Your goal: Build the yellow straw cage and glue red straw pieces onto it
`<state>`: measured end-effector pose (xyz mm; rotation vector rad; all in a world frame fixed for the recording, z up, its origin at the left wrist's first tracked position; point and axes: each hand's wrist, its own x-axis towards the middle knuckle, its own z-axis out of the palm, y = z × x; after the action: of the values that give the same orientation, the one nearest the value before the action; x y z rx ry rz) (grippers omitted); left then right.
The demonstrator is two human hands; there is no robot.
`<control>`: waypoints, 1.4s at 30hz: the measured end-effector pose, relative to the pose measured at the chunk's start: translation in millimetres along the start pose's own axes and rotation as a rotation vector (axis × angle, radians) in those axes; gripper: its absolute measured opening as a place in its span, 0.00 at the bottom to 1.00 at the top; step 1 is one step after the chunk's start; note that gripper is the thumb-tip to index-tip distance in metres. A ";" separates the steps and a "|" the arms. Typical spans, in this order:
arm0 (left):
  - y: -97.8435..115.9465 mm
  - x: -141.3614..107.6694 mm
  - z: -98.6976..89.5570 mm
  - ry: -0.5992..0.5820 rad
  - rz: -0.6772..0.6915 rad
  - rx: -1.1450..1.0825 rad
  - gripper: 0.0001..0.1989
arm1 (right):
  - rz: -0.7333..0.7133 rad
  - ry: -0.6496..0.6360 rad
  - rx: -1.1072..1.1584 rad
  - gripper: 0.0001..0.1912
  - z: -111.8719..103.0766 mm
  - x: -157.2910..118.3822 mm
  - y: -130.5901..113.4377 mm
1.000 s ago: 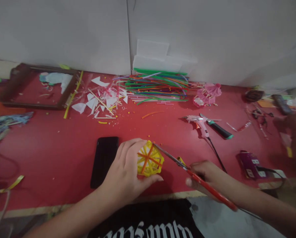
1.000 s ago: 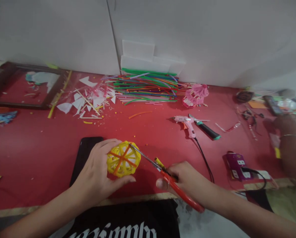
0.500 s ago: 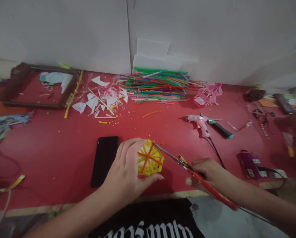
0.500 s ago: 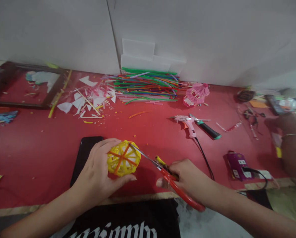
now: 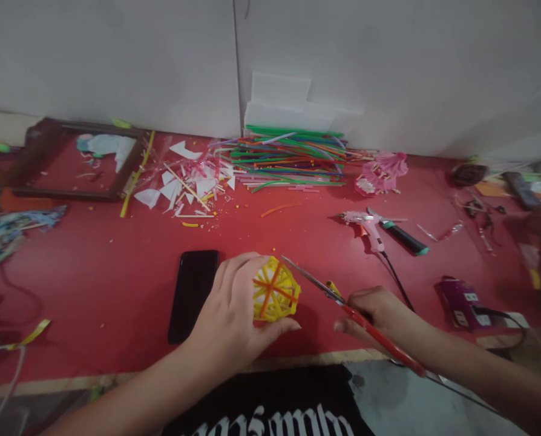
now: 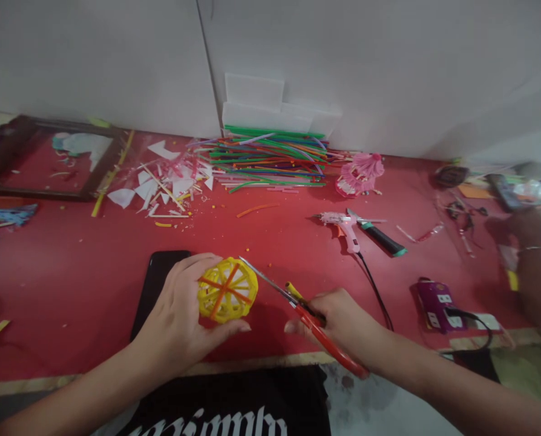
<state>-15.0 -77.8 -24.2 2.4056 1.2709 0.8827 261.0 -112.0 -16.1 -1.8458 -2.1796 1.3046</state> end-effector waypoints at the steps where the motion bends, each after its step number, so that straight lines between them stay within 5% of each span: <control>1: -0.5 0.2 -0.6 0.000 0.001 -0.010 0.45 | 0.017 0.000 0.000 0.33 -1.6 0.8 -1.0; 6: -7.0 -2.7 -1.4 0.016 -0.052 -0.061 0.53 | 0.140 0.089 -0.084 0.32 -15.4 7.6 1.6; 13: -10.7 -6.5 -4.1 -0.019 -0.143 -0.142 0.41 | 0.331 0.362 -0.552 0.27 -11.4 22.4 48.2; 19: -17.4 -0.8 -13.2 -0.198 -0.069 -0.256 0.44 | 0.470 0.481 -0.536 0.25 10.0 26.1 69.4; 23: -21.2 -2.7 -6.5 -0.174 -0.093 -0.263 0.48 | 0.500 0.515 -0.503 0.23 15.3 28.6 74.4; 33: -21.6 -0.6 0.8 -0.099 -0.068 -0.268 0.40 | 0.271 0.415 -0.607 0.13 4.2 29.0 63.7; 36: -26.3 -2.1 -1.0 -0.147 -0.071 -0.292 0.40 | 0.203 0.511 -0.647 0.12 8.8 36.0 46.3; 39: -32.9 -2.2 -4.7 -0.190 -0.066 -0.281 0.41 | 0.016 0.638 -0.486 0.10 22.3 51.5 29.9; 42: -38.2 1.0 -9.7 -0.212 -0.054 -0.270 0.41 | -0.132 0.613 -0.261 0.10 39.7 71.2 17.4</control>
<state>-45.4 -55.4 -35.5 2.1760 1.0591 0.7111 233.8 -77.4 -86.8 -1.8116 -2.1286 0.3599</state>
